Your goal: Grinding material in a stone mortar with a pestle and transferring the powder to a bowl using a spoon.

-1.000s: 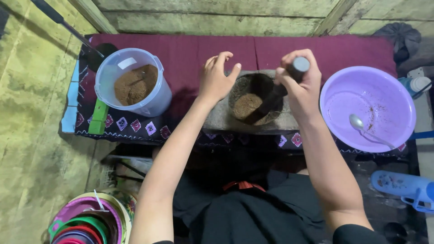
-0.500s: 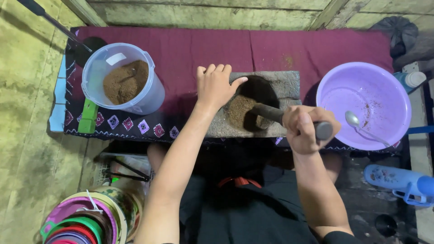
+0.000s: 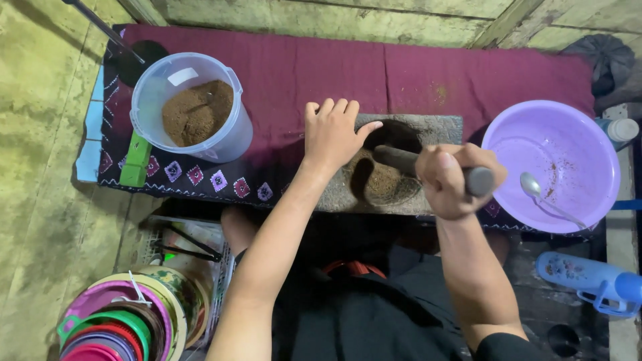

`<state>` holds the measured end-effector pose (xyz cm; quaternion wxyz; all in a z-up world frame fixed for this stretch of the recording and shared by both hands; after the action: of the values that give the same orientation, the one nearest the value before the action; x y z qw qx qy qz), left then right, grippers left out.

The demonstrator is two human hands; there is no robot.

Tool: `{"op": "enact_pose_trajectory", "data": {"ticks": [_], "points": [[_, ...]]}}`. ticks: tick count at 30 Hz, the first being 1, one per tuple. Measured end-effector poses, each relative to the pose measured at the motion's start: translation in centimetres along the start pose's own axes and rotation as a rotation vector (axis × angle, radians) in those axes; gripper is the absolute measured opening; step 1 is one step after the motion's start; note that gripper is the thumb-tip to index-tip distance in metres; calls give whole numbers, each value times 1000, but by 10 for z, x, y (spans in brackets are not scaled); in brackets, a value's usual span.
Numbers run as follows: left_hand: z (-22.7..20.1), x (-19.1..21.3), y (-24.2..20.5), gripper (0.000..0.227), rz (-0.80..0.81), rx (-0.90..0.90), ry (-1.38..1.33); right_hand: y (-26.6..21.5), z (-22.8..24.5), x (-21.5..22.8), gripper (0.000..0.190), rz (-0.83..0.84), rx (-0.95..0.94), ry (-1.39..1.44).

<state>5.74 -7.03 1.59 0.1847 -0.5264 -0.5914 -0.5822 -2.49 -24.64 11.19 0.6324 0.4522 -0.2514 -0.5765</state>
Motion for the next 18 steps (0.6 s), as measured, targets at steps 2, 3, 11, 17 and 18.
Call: {"op": "enact_pose_trajectory", "data": {"ticks": [2,3,11,17,18], "points": [[-6,11,2,54,52,24,51,19,31,-10,34,-12,-47,-29],[-9,16,2,58,106,42,103,27,47,-15,32,-26,-93,-58],[0,-3,-1,51,-11,1,3,-26,-41,15,41,-57,-148,42],[2,-5,-1,51,-25,-6,6,-19,-41,19,43,-51,-197,29],[2,-4,0,51,-33,-10,12,-17,-42,20,44,-56,-201,19]]}}
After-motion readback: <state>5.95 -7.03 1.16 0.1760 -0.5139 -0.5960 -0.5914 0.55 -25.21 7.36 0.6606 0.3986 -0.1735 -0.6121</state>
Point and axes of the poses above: each hand's wrist, its own y-axis towards the middle knuckle, its own x-axis out of the back of the hand, z = x × y, the point moved 4 cm from there along y, towards the middle knuckle, and after that the axes turned 2 degrees about -y, right-handed, at the moved point
